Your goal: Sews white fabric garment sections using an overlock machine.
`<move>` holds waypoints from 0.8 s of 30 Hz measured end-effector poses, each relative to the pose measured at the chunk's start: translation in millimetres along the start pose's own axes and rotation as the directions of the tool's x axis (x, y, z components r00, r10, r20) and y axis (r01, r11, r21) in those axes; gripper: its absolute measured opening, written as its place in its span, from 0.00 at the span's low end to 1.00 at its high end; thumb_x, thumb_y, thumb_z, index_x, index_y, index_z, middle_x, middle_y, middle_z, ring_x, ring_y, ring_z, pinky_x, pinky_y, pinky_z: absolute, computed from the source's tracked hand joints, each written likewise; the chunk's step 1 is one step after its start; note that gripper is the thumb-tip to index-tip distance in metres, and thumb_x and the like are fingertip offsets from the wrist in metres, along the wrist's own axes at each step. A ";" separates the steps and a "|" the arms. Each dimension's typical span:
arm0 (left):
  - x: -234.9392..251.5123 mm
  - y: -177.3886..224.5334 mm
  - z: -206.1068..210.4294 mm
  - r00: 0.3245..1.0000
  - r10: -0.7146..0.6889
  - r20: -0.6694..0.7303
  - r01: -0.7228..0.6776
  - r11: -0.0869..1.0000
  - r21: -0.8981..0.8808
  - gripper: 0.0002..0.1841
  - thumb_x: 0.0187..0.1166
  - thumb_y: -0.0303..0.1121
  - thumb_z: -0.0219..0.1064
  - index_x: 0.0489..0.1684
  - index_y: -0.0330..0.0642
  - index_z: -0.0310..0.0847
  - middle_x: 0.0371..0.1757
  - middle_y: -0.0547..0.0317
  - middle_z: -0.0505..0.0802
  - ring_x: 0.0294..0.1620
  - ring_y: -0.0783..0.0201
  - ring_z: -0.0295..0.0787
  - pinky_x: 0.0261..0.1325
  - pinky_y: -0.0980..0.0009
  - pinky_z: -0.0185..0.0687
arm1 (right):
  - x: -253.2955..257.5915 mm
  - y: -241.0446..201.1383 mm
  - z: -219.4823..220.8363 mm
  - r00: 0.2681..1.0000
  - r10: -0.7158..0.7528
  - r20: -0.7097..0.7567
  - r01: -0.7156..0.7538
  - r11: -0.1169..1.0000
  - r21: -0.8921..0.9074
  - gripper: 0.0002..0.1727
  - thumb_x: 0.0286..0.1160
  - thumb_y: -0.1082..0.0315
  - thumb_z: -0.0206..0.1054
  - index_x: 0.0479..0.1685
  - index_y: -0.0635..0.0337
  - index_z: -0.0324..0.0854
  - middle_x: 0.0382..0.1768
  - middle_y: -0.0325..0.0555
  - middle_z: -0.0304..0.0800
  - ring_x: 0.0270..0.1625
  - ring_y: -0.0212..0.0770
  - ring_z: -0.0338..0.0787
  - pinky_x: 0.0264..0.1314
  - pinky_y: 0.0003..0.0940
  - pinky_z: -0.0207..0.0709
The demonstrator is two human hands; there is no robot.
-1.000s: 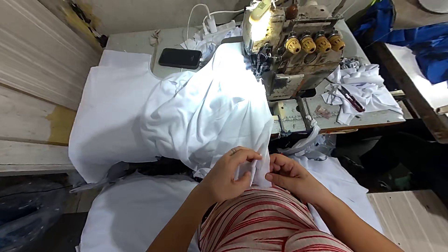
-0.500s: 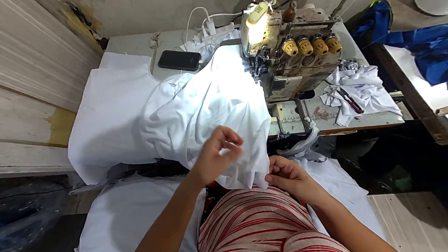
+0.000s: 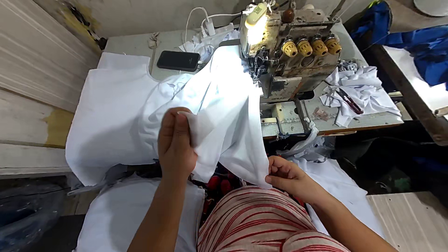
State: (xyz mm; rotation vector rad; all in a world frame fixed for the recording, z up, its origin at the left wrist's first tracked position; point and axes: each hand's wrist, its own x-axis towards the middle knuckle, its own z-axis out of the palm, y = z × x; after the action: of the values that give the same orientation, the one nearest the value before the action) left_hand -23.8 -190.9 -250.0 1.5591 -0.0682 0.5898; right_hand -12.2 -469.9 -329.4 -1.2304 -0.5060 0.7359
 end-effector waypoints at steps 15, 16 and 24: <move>-82.1 -31.4 32.0 0.668 0.255 0.699 -0.653 0.651 0.387 0.10 0.86 0.35 0.63 0.40 0.50 0.93 0.37 0.60 0.94 0.43 0.62 0.90 0.46 0.72 0.82 | -4.5 3.8 7.4 0.998 0.066 -0.021 -0.065 0.995 0.077 0.12 0.78 0.77 0.64 0.57 0.56 0.80 0.43 0.28 0.94 0.45 0.24 0.92 0.51 0.23 0.86; -83.5 -31.3 31.8 0.670 0.272 0.691 -0.659 0.646 0.385 0.10 0.85 0.34 0.63 0.40 0.49 0.93 0.36 0.60 0.94 0.43 0.62 0.90 0.46 0.72 0.81 | -4.2 2.7 7.7 0.998 0.068 -0.014 -0.066 0.995 0.076 0.12 0.79 0.77 0.64 0.58 0.56 0.80 0.44 0.28 0.94 0.46 0.24 0.92 0.52 0.24 0.87; -106.9 -48.3 28.2 0.703 0.365 0.610 -0.691 0.553 0.466 0.09 0.86 0.42 0.65 0.49 0.53 0.90 0.46 0.65 0.94 0.52 0.65 0.86 0.60 0.71 0.73 | -9.0 1.5 13.1 0.995 0.082 -0.058 -0.078 0.995 0.064 0.14 0.78 0.78 0.64 0.60 0.58 0.79 0.44 0.29 0.94 0.46 0.24 0.92 0.53 0.23 0.87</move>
State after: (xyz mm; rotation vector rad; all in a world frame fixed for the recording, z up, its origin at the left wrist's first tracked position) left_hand -87.8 -246.1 -336.2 2.4108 -0.8241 0.7784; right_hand -27.8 -467.7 -326.9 -1.2170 -0.3828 0.7740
